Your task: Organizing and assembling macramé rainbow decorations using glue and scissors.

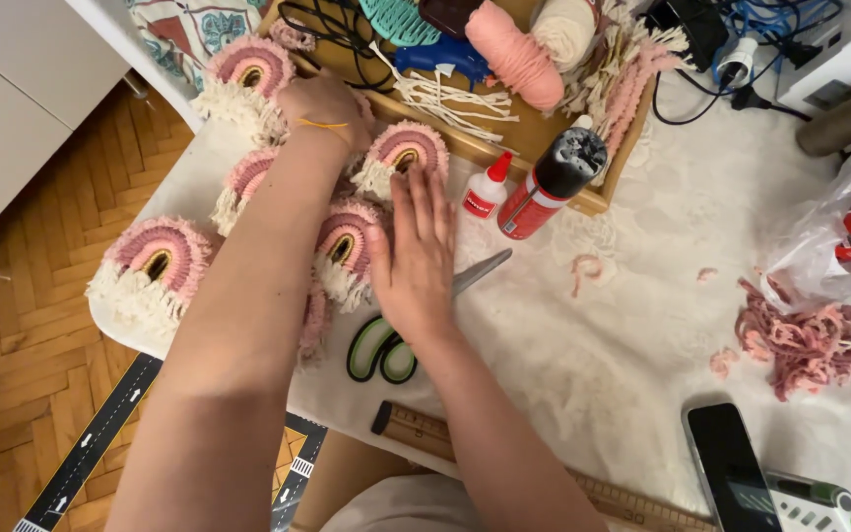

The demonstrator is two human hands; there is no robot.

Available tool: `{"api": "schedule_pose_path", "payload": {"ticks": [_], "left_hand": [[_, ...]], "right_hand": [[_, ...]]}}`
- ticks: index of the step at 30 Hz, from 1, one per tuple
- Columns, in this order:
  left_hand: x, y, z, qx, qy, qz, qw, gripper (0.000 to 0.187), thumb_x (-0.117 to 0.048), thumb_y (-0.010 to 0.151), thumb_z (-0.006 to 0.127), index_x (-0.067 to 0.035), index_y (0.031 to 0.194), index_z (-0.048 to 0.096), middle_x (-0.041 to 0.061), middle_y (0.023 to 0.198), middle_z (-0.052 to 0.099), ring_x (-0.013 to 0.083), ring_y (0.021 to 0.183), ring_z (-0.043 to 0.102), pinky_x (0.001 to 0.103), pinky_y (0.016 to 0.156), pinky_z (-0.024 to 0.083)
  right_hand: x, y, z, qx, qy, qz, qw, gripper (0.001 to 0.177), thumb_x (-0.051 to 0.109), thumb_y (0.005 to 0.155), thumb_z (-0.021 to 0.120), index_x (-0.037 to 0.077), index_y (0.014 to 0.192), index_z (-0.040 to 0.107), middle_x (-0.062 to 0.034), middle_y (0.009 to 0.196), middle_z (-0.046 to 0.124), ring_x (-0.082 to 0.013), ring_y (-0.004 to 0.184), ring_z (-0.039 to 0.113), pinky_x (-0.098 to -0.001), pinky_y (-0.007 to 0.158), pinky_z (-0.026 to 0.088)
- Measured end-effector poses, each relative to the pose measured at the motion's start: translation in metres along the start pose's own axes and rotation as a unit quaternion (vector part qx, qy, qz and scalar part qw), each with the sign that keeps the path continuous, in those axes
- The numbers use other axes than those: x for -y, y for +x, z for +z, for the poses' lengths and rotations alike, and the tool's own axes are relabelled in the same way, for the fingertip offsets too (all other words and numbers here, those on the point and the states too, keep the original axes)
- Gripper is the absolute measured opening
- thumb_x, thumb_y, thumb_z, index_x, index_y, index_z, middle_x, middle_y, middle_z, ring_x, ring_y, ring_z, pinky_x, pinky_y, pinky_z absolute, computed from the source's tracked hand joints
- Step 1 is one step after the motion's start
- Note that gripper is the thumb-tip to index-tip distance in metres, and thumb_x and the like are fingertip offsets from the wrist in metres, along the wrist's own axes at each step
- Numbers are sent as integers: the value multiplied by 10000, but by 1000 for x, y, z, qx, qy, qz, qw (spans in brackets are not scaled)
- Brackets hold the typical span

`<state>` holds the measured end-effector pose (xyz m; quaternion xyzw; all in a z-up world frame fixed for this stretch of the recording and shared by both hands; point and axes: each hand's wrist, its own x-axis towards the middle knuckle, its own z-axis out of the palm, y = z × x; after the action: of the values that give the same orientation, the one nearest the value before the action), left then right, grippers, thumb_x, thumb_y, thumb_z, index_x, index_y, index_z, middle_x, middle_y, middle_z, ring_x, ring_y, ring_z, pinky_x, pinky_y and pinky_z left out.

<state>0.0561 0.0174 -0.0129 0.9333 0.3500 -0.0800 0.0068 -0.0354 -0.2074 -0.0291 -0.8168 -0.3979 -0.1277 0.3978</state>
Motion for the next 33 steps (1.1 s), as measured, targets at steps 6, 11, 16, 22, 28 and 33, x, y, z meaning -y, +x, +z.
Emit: {"api": "schedule_pose_path", "payload": {"ticks": [6, 11, 16, 22, 28, 33], "left_hand": [[6, -15, -4, -2, -13, -7, 1000, 1077, -795, 779, 671, 40, 1425, 457, 152, 1210, 691, 304, 1139, 661, 381, 889, 548], [20, -29, -10, -93, -8, 18, 996, 950, -650, 835, 720, 104, 1359, 476, 210, 1155, 708, 331, 1109, 677, 382, 873, 560], [53, -45, -34, -53, -144, 21, 988, 1129, -549, 631, 904, 53, 1436, 388, 233, 1164, 681, 351, 1065, 692, 394, 866, 576], [90, -24, 4, -147, -393, 192, 887, 1019, -326, 633, 943, 22, 1430, 411, 242, 1173, 679, 368, 1131, 679, 379, 984, 537], [86, -42, 2, -144, -515, 284, 796, 906, -235, 704, 915, -57, 1442, 419, 188, 1346, 616, 299, 1269, 611, 350, 1102, 488], [85, -43, 3, -116, -551, 285, 776, 881, -206, 705, 892, -75, 1438, 422, 149, 1343, 590, 269, 1261, 593, 342, 1104, 491]], "right_hand": [[-4, -2, 7, 38, -31, 16, 999, 616, 386, 1069, 476, -7, 1541, 429, -175, 1668, 340, -369, 1587, 235, -556, 1291, 166], [-2, -1, 6, 49, -36, 22, 998, 652, 414, 1063, 475, -18, 1545, 403, -187, 1668, 334, -369, 1584, 219, -557, 1284, 147], [-4, -1, 9, 51, -49, 30, 997, 656, 435, 1065, 469, -8, 1544, 408, -174, 1664, 339, -352, 1590, 218, -557, 1291, 131], [-5, -2, 10, 57, -49, 32, 997, 666, 456, 1065, 451, -6, 1543, 409, -176, 1669, 329, -353, 1593, 202, -553, 1291, 118], [-6, -1, 11, 69, -58, 39, 995, 685, 476, 1077, 413, -12, 1557, 387, -179, 1677, 306, -351, 1595, 180, -548, 1288, 103], [-5, -1, 10, 69, -55, 40, 995, 687, 481, 1074, 414, -7, 1556, 390, -176, 1676, 307, -349, 1595, 182, -546, 1290, 108]]}}
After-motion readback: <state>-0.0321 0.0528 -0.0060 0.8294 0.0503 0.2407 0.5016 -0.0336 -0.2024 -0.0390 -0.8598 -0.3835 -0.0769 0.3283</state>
